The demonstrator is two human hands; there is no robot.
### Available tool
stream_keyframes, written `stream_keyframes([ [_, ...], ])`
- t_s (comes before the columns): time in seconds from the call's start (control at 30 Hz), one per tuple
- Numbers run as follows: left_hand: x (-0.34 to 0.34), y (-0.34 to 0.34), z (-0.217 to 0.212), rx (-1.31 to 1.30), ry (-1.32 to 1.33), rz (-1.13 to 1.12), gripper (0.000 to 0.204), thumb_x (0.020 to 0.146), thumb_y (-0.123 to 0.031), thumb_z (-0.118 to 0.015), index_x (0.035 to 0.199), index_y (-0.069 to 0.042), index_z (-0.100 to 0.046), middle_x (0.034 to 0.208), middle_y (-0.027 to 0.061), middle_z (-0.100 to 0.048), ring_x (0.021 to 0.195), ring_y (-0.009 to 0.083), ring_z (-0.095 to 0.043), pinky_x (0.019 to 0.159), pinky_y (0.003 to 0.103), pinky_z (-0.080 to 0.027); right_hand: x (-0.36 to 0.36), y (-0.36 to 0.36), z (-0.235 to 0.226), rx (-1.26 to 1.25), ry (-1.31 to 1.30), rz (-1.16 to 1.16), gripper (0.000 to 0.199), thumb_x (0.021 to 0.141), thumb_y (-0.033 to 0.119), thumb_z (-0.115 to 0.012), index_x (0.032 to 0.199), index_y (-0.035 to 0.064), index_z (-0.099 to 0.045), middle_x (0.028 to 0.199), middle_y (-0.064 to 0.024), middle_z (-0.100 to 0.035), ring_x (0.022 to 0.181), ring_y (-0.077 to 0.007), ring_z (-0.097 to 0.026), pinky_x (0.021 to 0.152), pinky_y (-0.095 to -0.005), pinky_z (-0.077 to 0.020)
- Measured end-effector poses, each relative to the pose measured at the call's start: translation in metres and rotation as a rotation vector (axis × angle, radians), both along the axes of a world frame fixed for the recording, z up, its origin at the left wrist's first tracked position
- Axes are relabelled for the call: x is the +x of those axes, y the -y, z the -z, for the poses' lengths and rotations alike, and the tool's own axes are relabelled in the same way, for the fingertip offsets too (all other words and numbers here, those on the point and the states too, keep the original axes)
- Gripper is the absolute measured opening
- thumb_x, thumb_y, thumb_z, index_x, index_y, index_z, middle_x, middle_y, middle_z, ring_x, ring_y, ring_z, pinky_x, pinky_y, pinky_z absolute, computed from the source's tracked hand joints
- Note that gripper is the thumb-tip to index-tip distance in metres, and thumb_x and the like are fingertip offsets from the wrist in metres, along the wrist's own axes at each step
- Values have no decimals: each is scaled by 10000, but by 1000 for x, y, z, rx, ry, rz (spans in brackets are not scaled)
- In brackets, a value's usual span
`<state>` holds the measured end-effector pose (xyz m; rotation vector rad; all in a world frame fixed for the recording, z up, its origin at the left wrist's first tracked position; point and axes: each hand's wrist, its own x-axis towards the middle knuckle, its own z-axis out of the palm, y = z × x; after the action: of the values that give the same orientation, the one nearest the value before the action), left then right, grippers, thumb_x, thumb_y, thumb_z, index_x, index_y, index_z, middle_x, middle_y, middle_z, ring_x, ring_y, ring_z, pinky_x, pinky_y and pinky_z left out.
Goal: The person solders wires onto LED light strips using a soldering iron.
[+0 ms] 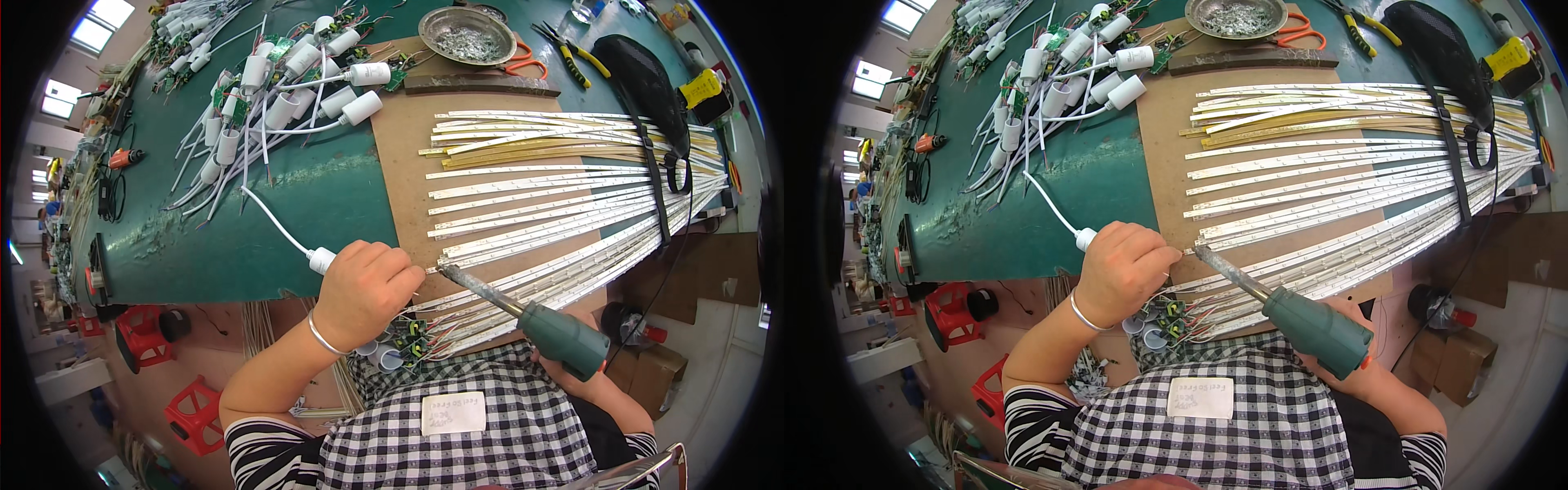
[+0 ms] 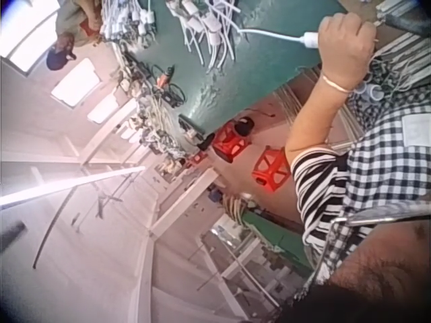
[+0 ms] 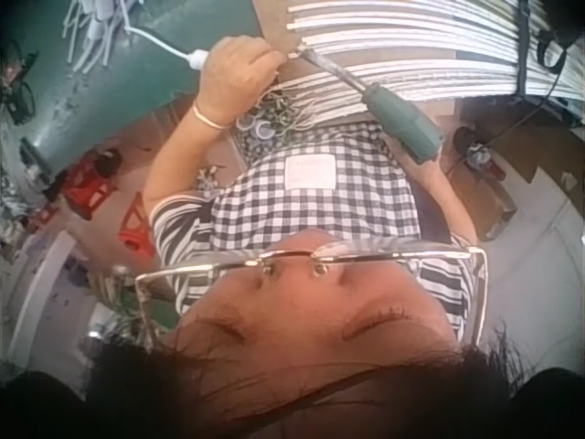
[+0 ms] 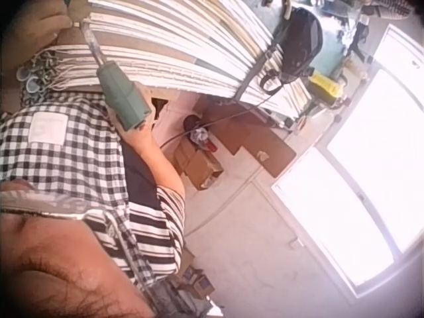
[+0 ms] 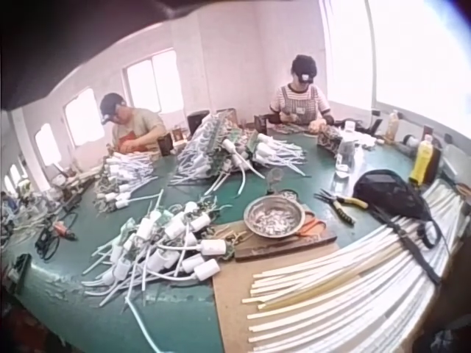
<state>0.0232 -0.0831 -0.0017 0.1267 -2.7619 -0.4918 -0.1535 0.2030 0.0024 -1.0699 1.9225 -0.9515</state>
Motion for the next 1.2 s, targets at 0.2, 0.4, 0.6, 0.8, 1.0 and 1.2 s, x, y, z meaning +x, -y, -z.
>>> stream_keyframes([
  [0.2, 0, 0, -2, 7, 19, -7, 258, 582, -38, -692, 827, -105, -646, 771, 18, -584, 710, 209, -592, 629, 346, -444, -1, -5, 0, -23, -52, -18, 359, 722, 108, -752, 1061, 56, -645, 1128, -114, -558, 960, -249, -583, 812, -329, -478],
  [0.4, 0, 0, -3, 14, 27, -13, 254, 601, -41, -702, 837, -107, -637, 799, 21, -594, 726, 211, -600, 643, 344, -447, 1, -4, -1, -11, -20, 16, 372, 722, 94, -753, 1073, 43, -641, 1139, -122, -551, 987, -251, -581, 818, -321, -483],
  [0.6, 0, 1, -2, 59, 3, -6, 252, 613, -35, -718, 843, -89, -629, 820, 39, -597, 748, 227, -602, 680, 356, -463, -1, -3, -3, -11, -67, -43, 385, 725, 101, -750, 1089, 48, -636, 1137, -118, -553, 980, -244, -582, 815, -321, -483],
  [0.8, -1, 1, -1, 68, 32, 9, 265, 613, -27, -716, 858, -77, -628, 845, 53, -596, 777, 243, -601, 701, 361, -471, -1, 2, -4, 3, -6, -47, 372, 720, 110, -750, 1073, 62, -643, 1094, -104, -581, 965, -248, -584, 812, -339, -483],
  [1.0, 0, 1, -1, 77, 17, 1, 254, 625, -21, -708, 860, -65, -624, 844, 62, -592, 776, 253, -597, 712, 367, -477, -6, 10, -3, -129, -345, -255, 380, 707, 119, -756, 1066, 66, -642, 1071, -104, -596, 959, -265, -592, 815, -352, -482],
  [1.2, -2, 0, -1, 74, 29, -13, 238, 639, -17, -696, 859, -56, -615, 856, 68, -588, 774, 255, -589, 710, 369, -477, -7, 16, -6, -140, -380, -264, 377, 706, 125, -761, 1058, 60, -643, 1055, -109, -602, 923, -270, -613, 815, -353, -484],
])
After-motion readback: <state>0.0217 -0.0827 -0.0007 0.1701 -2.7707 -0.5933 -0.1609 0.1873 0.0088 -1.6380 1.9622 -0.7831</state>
